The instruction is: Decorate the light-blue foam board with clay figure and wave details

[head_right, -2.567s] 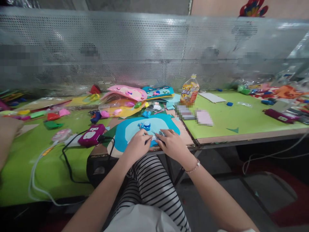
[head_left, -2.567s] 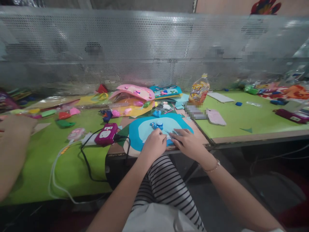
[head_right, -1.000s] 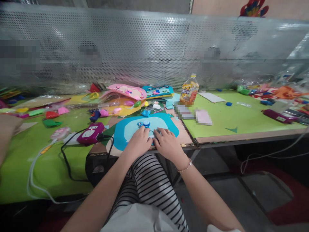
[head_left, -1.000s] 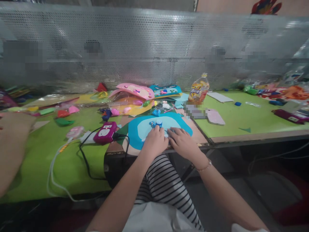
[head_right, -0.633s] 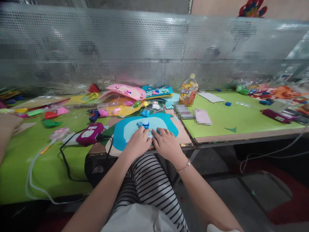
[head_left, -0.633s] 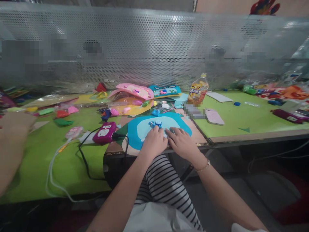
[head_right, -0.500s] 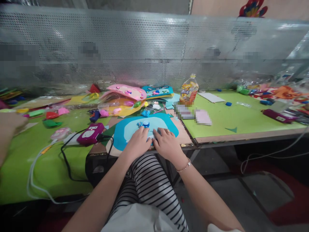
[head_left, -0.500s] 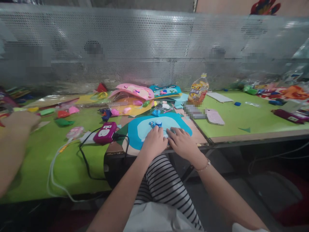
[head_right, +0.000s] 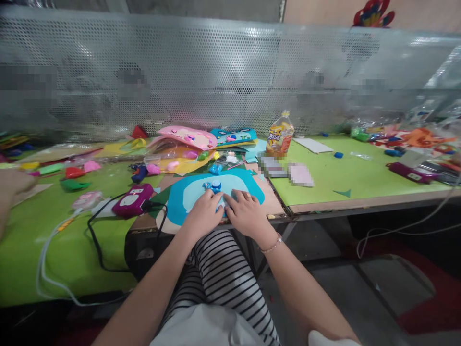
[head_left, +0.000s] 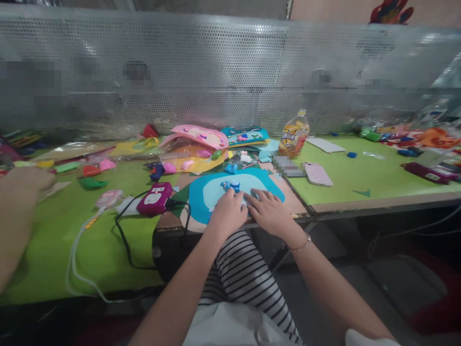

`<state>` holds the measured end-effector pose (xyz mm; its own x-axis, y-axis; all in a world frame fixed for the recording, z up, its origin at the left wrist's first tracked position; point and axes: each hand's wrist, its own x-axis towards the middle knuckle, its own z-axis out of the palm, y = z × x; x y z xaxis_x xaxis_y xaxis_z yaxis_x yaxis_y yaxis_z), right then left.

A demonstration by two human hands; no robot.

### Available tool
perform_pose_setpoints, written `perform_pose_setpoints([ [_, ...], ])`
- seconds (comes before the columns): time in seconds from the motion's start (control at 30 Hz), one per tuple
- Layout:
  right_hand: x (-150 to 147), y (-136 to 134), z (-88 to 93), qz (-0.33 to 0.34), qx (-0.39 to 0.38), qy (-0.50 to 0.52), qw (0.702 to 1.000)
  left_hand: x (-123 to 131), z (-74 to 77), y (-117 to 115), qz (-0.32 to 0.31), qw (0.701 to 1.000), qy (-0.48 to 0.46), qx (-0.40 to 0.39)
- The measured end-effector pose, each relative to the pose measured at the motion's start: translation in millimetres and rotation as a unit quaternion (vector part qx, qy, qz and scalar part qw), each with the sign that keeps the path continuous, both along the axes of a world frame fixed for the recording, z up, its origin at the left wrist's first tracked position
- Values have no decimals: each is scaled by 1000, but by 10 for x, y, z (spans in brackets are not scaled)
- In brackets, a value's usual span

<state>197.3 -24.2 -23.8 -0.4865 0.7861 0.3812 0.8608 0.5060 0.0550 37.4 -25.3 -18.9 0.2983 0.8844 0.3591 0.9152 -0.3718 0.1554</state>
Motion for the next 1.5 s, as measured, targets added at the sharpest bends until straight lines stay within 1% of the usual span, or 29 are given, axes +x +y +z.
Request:
perform_pose_setpoints([
  [0.17, 13, 9, -43, -3, 21, 24, 999, 5, -3, 13, 1, 999, 44, 3],
  [0.33, 19, 30, -57, -2, -3, 30, 1000, 6, -5, 18, -8, 999, 48, 15],
  [0.43, 23, 27, -46, -10, 6, 32, 999, 3, -6, 14, -24, 998, 59, 21],
  [0.67, 32, -2, -22, -3, -3, 26, 1000, 2, -4, 10, -21, 997, 75, 27],
  [0.8, 40, -5, -43, 1, 34, -2, 999, 3, -10, 19, -28, 996, 83, 25],
  [0.9, 58, 3, -61, 22, 47, -42, 998, 7, -23, 20, -19, 996, 79, 41],
  [0.97, 70, 8, -67, 34, 51, -49, 997, 10, -27, 11, -16, 996, 78, 45],
  [1.07, 77, 8, -61, 32, 40, -33, 998, 11, -19, -10, -21, 995, 85, 46],
  [1.2, 64, 8, -28, 8, -3, -5, 1000, 7, -6, -19, -28, 995, 89, 44],
  [1.37, 42, 24, -8, -18, -28, 23, 999, 1, -11, -5, -32, 998, 50, 28],
  [1.43, 34, 23, -4, -22, -35, 18, 999, -4, -14, 9, -32, 999, 6, 21],
  [1.5, 27, 13, 3, -27, -34, 23, 999, -22, -12, 34, -26, 997, -66, 13],
])
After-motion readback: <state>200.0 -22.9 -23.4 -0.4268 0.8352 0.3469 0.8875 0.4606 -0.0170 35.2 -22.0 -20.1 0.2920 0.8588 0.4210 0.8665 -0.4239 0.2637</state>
